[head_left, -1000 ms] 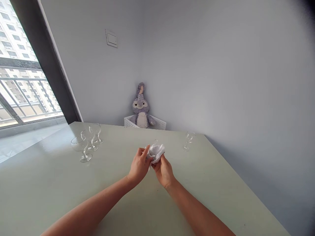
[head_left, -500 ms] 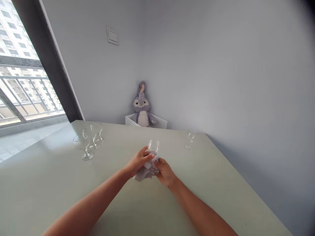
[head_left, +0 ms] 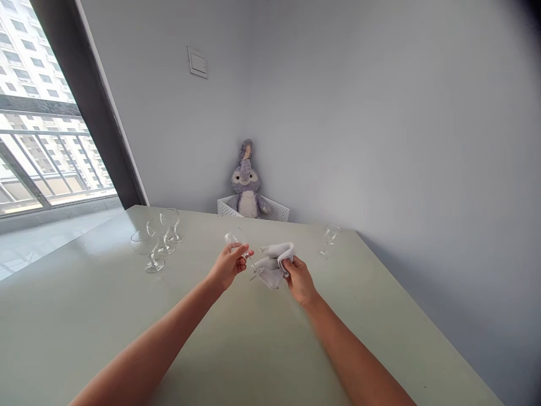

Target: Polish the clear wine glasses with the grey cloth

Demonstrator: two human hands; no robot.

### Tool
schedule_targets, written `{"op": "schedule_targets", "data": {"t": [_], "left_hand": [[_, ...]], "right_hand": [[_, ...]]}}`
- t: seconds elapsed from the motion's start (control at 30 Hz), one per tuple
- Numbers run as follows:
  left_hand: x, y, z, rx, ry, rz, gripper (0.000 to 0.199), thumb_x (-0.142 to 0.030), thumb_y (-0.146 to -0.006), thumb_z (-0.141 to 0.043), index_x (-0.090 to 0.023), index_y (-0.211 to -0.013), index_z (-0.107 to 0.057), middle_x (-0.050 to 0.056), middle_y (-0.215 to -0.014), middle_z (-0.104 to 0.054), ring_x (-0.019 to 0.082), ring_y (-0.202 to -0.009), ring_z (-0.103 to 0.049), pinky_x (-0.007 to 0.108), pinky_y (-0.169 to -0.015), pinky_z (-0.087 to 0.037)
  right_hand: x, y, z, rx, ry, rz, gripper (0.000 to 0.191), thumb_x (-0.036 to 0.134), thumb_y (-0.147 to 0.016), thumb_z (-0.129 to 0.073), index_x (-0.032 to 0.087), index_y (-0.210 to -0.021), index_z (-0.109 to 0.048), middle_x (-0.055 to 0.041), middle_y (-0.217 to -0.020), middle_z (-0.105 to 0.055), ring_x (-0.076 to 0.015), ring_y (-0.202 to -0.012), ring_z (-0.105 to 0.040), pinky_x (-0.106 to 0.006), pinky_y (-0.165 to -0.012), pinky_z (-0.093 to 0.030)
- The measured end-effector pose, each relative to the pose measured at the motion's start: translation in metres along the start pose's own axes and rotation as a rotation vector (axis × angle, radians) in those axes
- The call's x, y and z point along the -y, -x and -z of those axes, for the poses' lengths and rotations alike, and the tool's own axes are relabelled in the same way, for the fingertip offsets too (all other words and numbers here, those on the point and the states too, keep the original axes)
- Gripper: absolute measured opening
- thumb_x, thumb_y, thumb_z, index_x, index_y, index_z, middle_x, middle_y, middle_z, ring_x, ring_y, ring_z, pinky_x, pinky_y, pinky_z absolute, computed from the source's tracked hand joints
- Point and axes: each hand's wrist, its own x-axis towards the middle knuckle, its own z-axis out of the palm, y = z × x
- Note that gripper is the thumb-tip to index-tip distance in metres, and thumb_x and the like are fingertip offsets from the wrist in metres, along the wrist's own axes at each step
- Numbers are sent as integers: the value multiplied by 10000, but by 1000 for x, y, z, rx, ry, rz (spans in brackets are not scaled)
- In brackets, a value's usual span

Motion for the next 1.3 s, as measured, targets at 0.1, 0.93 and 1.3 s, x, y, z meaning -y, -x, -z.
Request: {"op": "schedule_targets", "data": {"t": [0.1,0.93,1.3], "left_hand": [[4,-1,0,11,119,109,250,-351,-711,-635,-152,-766,-495,18,-731,-590,51,-523,-500,192,-532,-435],[-6,14,-11,-130,-228,-499,588,-310,-657,-673,-240,-1120,-316,11,-858,-610,119,-692,-590,275,-676,-461],[35,18,-33,56,-721,-436,707,-317,-687,-613,-284,-1292,-247,64,-1130,-573,163,-870,-552,319,-779,-417]], "right_hand": [[19,16,-10,315,484,305,181,379,-739,-584,227,-820,-638,-45,-1002,-565,-204,-886,-496,-316,-701,-413],[-1,30,-22,203,810,178,343,522,-763,-500,215,-805,-645,-2,-773,-555,-91,-529,-415,-249,-577,-332],[-8,-7,2,-47,1066,227,191,320,-786,-485,217,-732,-637,6,-651,-616,-127,-594,-517,-220,-562,-337]]}}
